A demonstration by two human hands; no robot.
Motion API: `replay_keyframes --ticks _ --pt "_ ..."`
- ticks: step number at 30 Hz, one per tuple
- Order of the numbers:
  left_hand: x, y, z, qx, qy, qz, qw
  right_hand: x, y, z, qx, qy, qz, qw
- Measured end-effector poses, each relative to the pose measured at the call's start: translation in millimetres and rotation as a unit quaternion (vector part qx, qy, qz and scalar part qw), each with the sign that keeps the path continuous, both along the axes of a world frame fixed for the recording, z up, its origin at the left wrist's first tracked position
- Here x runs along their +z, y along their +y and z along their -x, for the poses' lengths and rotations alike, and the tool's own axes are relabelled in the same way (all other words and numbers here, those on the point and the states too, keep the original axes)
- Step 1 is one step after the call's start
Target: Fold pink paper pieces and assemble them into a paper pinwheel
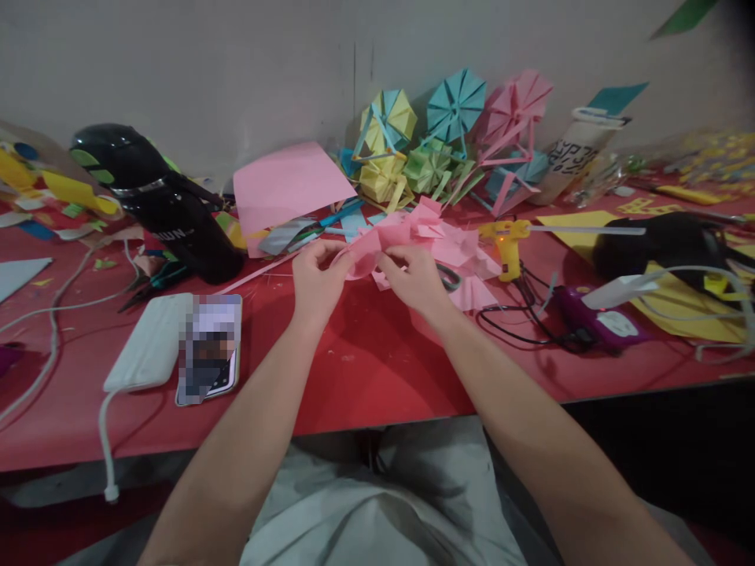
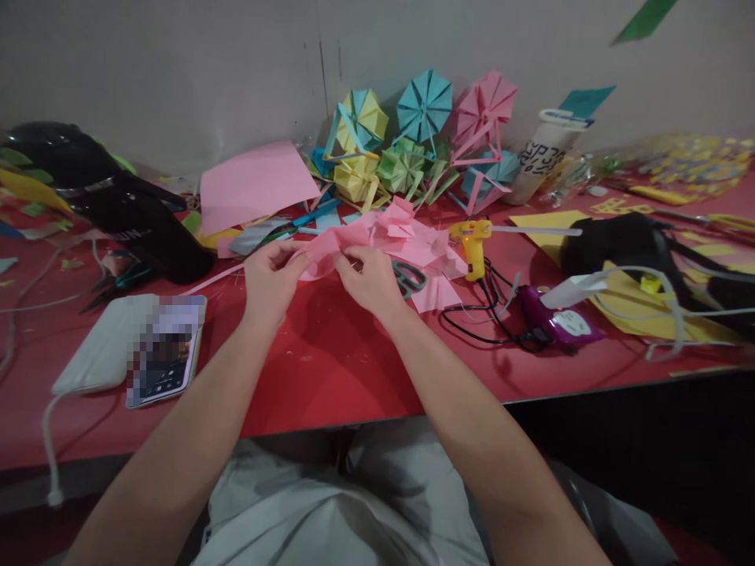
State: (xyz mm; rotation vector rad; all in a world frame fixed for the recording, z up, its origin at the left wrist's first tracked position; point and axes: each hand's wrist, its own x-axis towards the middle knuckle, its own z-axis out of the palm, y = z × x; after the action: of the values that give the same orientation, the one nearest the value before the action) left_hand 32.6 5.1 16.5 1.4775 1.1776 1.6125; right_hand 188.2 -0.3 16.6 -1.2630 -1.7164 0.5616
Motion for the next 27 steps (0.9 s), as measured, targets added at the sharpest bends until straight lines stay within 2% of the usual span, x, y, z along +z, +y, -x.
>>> replay_keyframes --ticks 3,8,13,17,27 --pt "-3.7 0.2 -2.5 -0.023 0.014 0.027 0.999 -3.7 4.0 -3.5 -0.034 0.001 -0.039 0.999" --pt "-10.5 0.1 -9.1 -0.057 0.016 0.083 0.995 -9.2 7.7 -4.1 -0.049 -0.007 -0.073 0.996" --pt "-6.3 -4.4 -13.1 -0.137 -0.032 0.167 0.976 -16.1 12.0 -5.1 -0.033 -0.036 -0.083 0.995" --pt "-2.7 -6.5 -13.9 -0.145 -0.069 0.229 0.96 -19.0 13.6 -6.9 -0.026 -0.048 -0.085 0.995" --pt "-8.5 -3.9 -11.2 -0.16 -0.041 0.187 0.968 -13.0 9.9 -3.5 0.009 -0.038 -0.121 0.992"
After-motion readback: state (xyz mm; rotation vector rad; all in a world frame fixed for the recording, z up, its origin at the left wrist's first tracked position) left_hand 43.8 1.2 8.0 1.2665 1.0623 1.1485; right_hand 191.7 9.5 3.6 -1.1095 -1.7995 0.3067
